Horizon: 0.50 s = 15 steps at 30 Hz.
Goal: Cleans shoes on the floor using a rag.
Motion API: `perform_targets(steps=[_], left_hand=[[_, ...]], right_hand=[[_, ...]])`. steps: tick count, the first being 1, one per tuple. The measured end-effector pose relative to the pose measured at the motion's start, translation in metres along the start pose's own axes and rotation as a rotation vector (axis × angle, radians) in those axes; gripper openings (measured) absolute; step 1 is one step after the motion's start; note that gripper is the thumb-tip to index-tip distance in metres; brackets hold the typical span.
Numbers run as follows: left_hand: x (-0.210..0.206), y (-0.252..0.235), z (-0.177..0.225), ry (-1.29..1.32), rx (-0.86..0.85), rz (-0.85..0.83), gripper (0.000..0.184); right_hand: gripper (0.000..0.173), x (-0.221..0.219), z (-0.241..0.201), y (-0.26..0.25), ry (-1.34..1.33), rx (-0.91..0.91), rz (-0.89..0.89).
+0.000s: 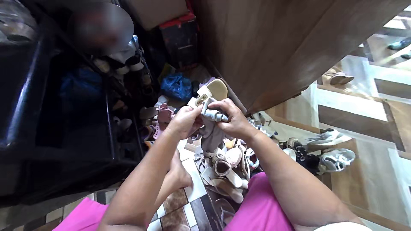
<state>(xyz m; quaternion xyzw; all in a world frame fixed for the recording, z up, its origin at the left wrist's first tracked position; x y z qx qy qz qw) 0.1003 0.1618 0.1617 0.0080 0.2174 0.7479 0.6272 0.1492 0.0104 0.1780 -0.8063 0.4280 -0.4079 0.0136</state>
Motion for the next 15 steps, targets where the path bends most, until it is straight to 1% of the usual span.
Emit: perform_targets(steps=[2, 3, 4, 5, 6, 8, 9, 10, 12, 13, 15], left_hand=[[0.013, 0.001, 0.013, -0.535, -0.018, -0.081, 0.034], [0.019, 0.000, 0.021, -0.714, -0.082, -0.055, 0.036], [0.022, 0.002, 0.032, -0.819, -0.184, 0.004, 0.034], [0.020, 0.008, 0.044, -0.873, -0.296, 0.055, 0.031], [0.013, 0.013, 0.054, -0.920, -0.424, 0.058, 0.033], [-0.005, 0.020, 0.058, -0.955, -0.666, -0.040, 0.048], [-0.012, 0.021, 0.054, -0.963, -0.717, -0.100, 0.054], [-0.015, 0.020, 0.048, -0.980, -0.720, -0.140, 0.056], [-0.017, 0.021, 0.043, -1.002, -0.667, -0.190, 0.058], [-0.017, 0.022, 0.044, -1.001, -0.661, -0.211, 0.063], [-0.019, 0.023, 0.043, -0.997, -0.646, -0.268, 0.085]], right_hand=[[0.046, 0.010, 0.006, -0.001, -0.046, -0.022, 0.007], [0.045, 0.014, 0.008, -0.002, -0.073, -0.032, 0.002], [0.045, 0.016, 0.009, -0.002, -0.100, -0.032, -0.010], [0.045, 0.017, 0.009, -0.002, -0.119, -0.018, -0.027], [0.044, 0.018, 0.007, -0.002, -0.126, 0.014, -0.047], [0.040, 0.018, 0.000, -0.001, -0.131, 0.094, -0.087], [0.038, 0.018, -0.004, -0.001, -0.139, 0.141, -0.098], [0.037, 0.019, -0.008, -0.001, -0.158, 0.183, -0.105], [0.033, 0.022, -0.012, 0.001, -0.207, 0.222, -0.121], [0.032, 0.024, -0.012, 0.001, -0.245, 0.234, -0.122], [0.032, 0.027, -0.012, 0.002, -0.314, 0.259, -0.112]])
Point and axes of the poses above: each hand's wrist, its own y-axis away from the middle knuckle, its own x-axis out of the back of the hand, z = x × y, the point moved 6 cm from there along -y, towards the middle knuckle, and after that the axes turned 12 degrees about y, right-handed, at the moved point
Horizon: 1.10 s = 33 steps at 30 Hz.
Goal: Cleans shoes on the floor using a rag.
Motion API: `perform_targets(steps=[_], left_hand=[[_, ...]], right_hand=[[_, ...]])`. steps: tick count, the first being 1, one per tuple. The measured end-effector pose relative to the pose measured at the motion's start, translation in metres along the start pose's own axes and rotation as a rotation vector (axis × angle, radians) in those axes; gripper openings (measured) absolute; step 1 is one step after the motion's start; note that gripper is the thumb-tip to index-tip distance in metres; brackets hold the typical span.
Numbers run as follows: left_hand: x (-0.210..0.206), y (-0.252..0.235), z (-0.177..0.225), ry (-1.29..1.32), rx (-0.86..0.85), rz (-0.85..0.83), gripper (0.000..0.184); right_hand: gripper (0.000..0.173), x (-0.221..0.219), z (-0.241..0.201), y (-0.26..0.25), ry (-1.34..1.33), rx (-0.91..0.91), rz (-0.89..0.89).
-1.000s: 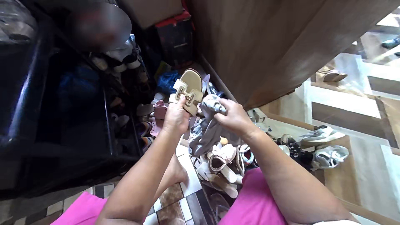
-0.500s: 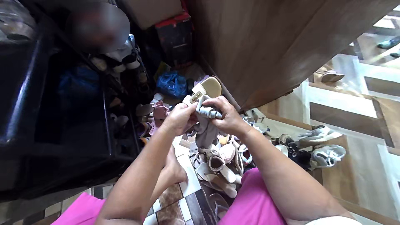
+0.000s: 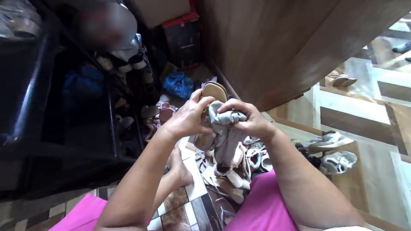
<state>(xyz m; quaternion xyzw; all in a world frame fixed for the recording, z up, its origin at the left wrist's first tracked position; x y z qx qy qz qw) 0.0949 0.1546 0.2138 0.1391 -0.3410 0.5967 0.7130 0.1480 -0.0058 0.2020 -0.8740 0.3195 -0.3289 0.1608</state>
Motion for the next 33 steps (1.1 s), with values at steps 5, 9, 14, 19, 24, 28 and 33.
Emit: perform_targets(steps=[5, 9, 14, 19, 24, 28, 33], left_hand=[[0.000, -0.001, 0.007, -0.059, -0.035, 0.106, 0.073], [0.010, 0.000, 0.000, -0.084, 0.198, 0.204, 0.056], [0.021, 0.006, -0.016, -0.071, 0.432, 0.276, 0.052], [0.015, 0.004, -0.004, -0.078, 0.458, 0.309, 0.052], [0.010, 0.006, -0.007, -0.069, 0.515, 0.321, 0.052], [0.003, 0.006, -0.015, -0.069, 0.575, 0.307, 0.054], [-0.008, 0.004, -0.017, -0.051, 0.536, 0.303, 0.052]], right_hand=[[0.037, 0.008, -0.003, 0.006, -0.061, -0.107, 0.050], [0.042, -0.004, -0.006, 0.011, 0.340, -0.026, 0.106], [0.040, -0.044, -0.018, 0.012, 0.663, -0.016, -0.043], [0.027, -0.063, -0.004, 0.008, 0.849, -0.283, -0.045], [0.046, -0.082, -0.008, 0.003, 0.805, -0.571, -0.393], [0.037, -0.067, -0.003, 0.003, 0.878, -0.818, -0.484], [0.045, -0.073, 0.003, 0.006, 0.733, -0.702, -0.573]])
Point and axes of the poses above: each hand's wrist, its own y-axis away from the middle knuckle, its own x-axis out of the back of the hand, z = x × y, the point moved 6 cm from there along -y, towards the middle knuckle, and after that the axes turned 12 degrees about y, right-handed, at the moved point
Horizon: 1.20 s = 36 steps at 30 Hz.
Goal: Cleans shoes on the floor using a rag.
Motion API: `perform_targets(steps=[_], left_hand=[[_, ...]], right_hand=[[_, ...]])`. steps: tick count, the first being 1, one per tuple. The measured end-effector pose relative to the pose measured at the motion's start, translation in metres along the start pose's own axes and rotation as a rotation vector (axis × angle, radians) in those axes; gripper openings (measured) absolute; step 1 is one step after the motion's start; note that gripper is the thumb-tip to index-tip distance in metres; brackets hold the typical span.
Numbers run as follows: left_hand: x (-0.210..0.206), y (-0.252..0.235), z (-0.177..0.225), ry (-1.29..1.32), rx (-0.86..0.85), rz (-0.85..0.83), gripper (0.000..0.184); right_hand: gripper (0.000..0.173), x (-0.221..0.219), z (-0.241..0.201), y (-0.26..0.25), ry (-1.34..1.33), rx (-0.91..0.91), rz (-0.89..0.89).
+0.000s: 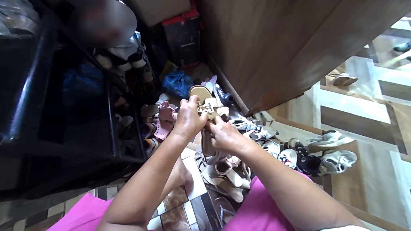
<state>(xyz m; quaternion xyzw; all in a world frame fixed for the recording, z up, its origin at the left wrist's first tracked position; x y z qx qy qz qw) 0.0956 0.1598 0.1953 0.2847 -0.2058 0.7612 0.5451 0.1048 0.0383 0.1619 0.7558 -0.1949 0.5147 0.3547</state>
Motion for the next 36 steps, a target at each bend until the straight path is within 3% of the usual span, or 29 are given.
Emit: perform_targets(steps=[3, 5, 9, 12, 15, 18, 21, 23, 24, 26, 28, 30, 33, 36], left_hand=[[-0.002, -0.001, -0.002, -0.021, -0.028, -0.031, 0.052], [-0.003, -0.002, -0.002, -0.025, -0.025, -0.059, 0.055], [-0.014, -0.001, -0.001, -0.029, -0.066, -0.161, 0.057], [-0.028, 0.004, 0.003, -0.046, -0.163, -0.245, 0.057], [-0.034, 0.010, 0.006, -0.060, -0.221, -0.308, 0.049], [-0.025, 0.006, 0.003, -0.033, -0.145, -0.310, 0.051], [-0.017, 0.000, -0.001, -0.009, -0.117, -0.286, 0.052], [-0.017, 0.000, -0.001, 0.020, -0.147, -0.262, 0.052], [-0.017, 0.000, 0.001, 0.037, -0.168, -0.249, 0.052], [-0.015, 0.001, 0.003, 0.062, -0.162, -0.227, 0.052], [-0.010, -0.001, 0.000, 0.068, -0.098, -0.202, 0.052], [-0.006, -0.004, -0.004, 0.089, -0.065, -0.174, 0.053], [-0.004, -0.006, -0.005, 0.146, -0.111, -0.139, 0.054], [0.001, -0.010, -0.008, 0.222, -0.149, -0.115, 0.053]], right_hand=[[0.037, 0.007, 0.012, 0.003, -0.002, 0.101, -0.034], [0.038, 0.024, 0.029, 0.010, -0.088, 0.168, 0.050], [0.043, 0.057, 0.058, 0.019, -0.381, 0.262, 0.513], [0.048, 0.053, 0.054, 0.014, -0.271, 0.252, 0.745], [0.051, 0.045, 0.052, 0.007, -0.033, 0.173, 0.598], [0.050, 0.049, 0.074, 0.006, 0.053, 0.033, 0.419], [0.045, 0.055, 0.093, 0.014, -0.123, -0.023, 0.588], [0.048, 0.056, 0.084, 0.018, -0.230, 0.060, 0.757], [0.048, 0.053, 0.076, 0.019, -0.242, 0.128, 0.750], [0.051, 0.043, 0.068, 0.015, -0.171, 0.124, 0.488], [0.055, 0.039, 0.080, 0.011, -0.085, -0.023, 0.287], [0.049, 0.048, 0.092, 0.014, -0.071, -0.095, 0.419], [0.051, 0.054, 0.082, 0.021, -0.249, 0.092, 0.688], [0.054, 0.038, 0.070, 0.017, -0.290, 0.244, 0.370]])
Point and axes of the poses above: each hand's wrist, its own y-axis away from the middle knuckle, its own x-axis out of the back of the hand, z = x × y, the point moved 6 cm from there along -y, towards the middle knuckle, and after that the axes turned 12 degrees about y, right-handed, at the moved point
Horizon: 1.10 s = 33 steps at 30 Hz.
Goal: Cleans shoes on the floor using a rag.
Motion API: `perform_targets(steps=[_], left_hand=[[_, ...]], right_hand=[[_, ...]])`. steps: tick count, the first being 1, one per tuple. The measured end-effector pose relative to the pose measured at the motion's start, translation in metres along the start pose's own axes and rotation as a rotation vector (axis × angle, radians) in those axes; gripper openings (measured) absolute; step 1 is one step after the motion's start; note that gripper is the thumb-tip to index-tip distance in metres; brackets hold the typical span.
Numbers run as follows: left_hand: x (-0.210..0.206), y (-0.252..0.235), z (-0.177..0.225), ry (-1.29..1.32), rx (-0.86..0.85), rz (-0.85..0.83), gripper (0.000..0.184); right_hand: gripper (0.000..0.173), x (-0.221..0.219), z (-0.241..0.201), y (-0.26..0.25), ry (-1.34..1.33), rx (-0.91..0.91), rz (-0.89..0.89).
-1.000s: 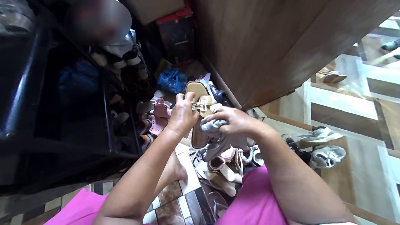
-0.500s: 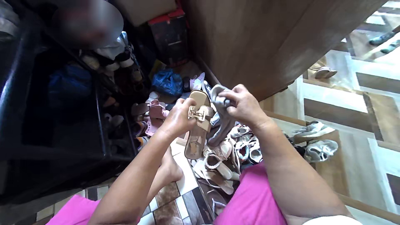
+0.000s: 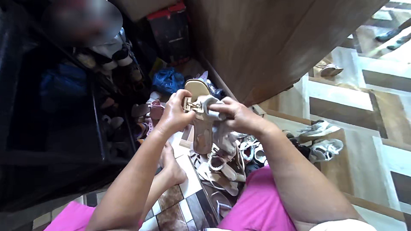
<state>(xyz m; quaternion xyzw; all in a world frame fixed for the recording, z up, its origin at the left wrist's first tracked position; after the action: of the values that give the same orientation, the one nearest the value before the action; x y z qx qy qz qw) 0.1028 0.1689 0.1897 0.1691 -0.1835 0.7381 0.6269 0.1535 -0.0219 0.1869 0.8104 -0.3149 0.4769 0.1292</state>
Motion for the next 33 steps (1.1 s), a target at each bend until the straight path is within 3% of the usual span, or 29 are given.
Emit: perform_targets(steps=[2, 3, 7, 9, 12, 14, 17, 19, 23, 27, 30, 33], left_hand=[[0.006, -0.002, -0.011, 0.036, 0.010, 0.009, 0.054], [0.008, -0.004, -0.016, 0.050, 0.022, 0.009, 0.054], [0.001, -0.006, -0.024, 0.126, 0.030, 0.004, 0.054], [-0.001, -0.005, -0.021, 0.169, 0.019, 0.003, 0.052], [0.005, -0.005, -0.021, 0.158, 0.029, 0.004, 0.054], [0.008, -0.005, -0.025, 0.145, 0.053, 0.012, 0.054], [0.003, -0.005, -0.024, 0.196, 0.058, 0.007, 0.054], [0.000, -0.005, -0.021, 0.224, 0.042, -0.007, 0.054], [0.008, -0.006, -0.024, 0.073, 0.075, -0.004, 0.054], [0.021, -0.006, -0.033, -0.166, 0.215, 0.062, 0.057], [0.028, -0.007, -0.057, -0.238, 0.284, 0.131, 0.061], [0.030, -0.005, -0.080, -0.235, 0.318, 0.201, 0.062]], right_hand=[[0.053, -0.004, 0.010, 0.001, 0.094, -0.015, -0.133], [0.050, -0.001, 0.015, 0.001, 0.129, -0.025, -0.106], [0.042, 0.020, 0.000, 0.003, -0.069, 0.079, 0.285], [0.043, 0.010, -0.015, 0.003, -0.093, 0.167, 0.200], [0.044, -0.008, -0.006, 0.001, 0.092, 0.095, -0.056], [0.041, -0.003, 0.001, 0.000, 0.133, 0.037, -0.008], [0.040, 0.007, -0.012, 0.001, 0.017, 0.121, 0.225], [0.042, 0.002, -0.017, 0.001, 0.017, 0.143, 0.166], [0.042, 0.003, 0.017, 0.000, 0.253, -0.153, -0.083], [0.044, 0.040, 0.042, 0.012, 0.318, -0.346, 0.233], [0.044, 0.062, 0.049, 0.028, 0.298, -0.374, 0.481], [0.042, 0.069, 0.052, 0.042, 0.271, -0.369, 0.600]])
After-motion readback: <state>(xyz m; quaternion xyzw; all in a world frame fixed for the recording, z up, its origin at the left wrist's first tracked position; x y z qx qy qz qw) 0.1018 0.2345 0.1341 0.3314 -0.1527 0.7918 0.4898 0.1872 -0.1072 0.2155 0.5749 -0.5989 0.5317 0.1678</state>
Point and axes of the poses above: each hand's wrist, its own y-axis away from the middle knuckle, its own x-axis out of the back of the hand, z = x × y, the point moved 6 cm from there along -y, towards the middle knuckle, and after that the axes turned 12 degrees about y, right-handed, at the moved point
